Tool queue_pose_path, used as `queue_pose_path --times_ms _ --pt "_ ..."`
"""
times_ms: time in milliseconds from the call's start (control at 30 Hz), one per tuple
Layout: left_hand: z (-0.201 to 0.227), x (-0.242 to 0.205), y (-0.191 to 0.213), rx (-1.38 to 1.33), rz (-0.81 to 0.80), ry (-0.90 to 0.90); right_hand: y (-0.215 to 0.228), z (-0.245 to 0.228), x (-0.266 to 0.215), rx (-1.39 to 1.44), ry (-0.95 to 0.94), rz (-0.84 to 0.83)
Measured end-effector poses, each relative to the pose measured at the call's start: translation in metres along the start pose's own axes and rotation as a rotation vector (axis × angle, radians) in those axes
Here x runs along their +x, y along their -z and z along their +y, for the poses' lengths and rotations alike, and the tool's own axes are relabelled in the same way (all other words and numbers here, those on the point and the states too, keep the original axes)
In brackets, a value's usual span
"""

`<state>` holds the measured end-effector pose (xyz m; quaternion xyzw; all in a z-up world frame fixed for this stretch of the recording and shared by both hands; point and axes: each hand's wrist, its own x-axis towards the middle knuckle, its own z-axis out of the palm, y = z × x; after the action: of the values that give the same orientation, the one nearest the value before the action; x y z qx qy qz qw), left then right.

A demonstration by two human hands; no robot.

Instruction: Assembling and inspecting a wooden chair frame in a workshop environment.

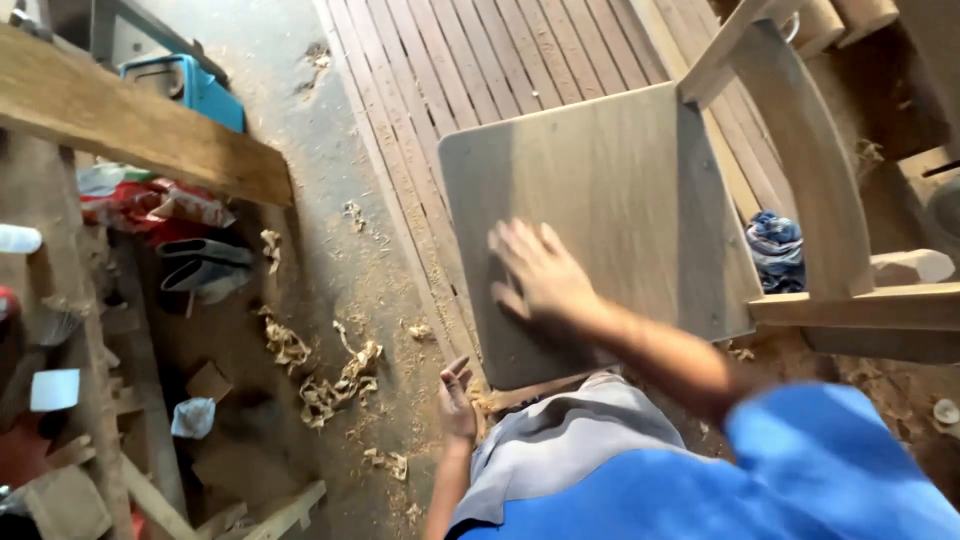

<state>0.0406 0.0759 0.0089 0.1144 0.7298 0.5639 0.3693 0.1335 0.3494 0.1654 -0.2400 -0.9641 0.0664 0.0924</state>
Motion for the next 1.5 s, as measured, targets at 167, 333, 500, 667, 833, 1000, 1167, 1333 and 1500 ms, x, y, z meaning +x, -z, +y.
queue_pose_path --times_ms 167,333,500,667,833,1000,1167,1333,1500 --pt "-0.078 -0.011 0.055 0.049 0.121 0.005 -0.013 0.061 0.142 0.091 -0.21 -0.067" --pt "-0.127 -0.035 0.113 0.415 0.3 0.466 0.003 -0.019 0.034 0.079 0.099 0.081" --pt "-0.185 -0.078 0.16 0.527 0.447 0.669 -0.003 -0.061 -0.079 -0.074 0.203 -0.013" --pt "-0.195 -0.101 0.17 0.717 0.331 0.844 0.0 -0.005 0.072 0.072 -0.083 -0.058" --pt "-0.18 -0.062 0.151 0.561 0.263 0.831 -0.012 0.02 0.143 0.138 -0.258 -0.185" --pt "-0.168 -0.042 0.13 0.503 0.297 0.627 0.002 -0.061 -0.042 -0.062 0.18 -0.126" --pt "-0.174 -0.037 0.127 0.509 0.331 0.658 -0.004 -0.064 -0.04 -0.002 0.123 -0.077" --pt "-0.181 -0.06 0.139 0.585 0.179 0.767 -0.021 0.007 0.138 0.108 -0.259 -0.026" --pt "-0.184 -0.041 0.141 0.608 0.158 0.72 -0.012 -0.003 0.11 0.013 -0.194 -0.03"
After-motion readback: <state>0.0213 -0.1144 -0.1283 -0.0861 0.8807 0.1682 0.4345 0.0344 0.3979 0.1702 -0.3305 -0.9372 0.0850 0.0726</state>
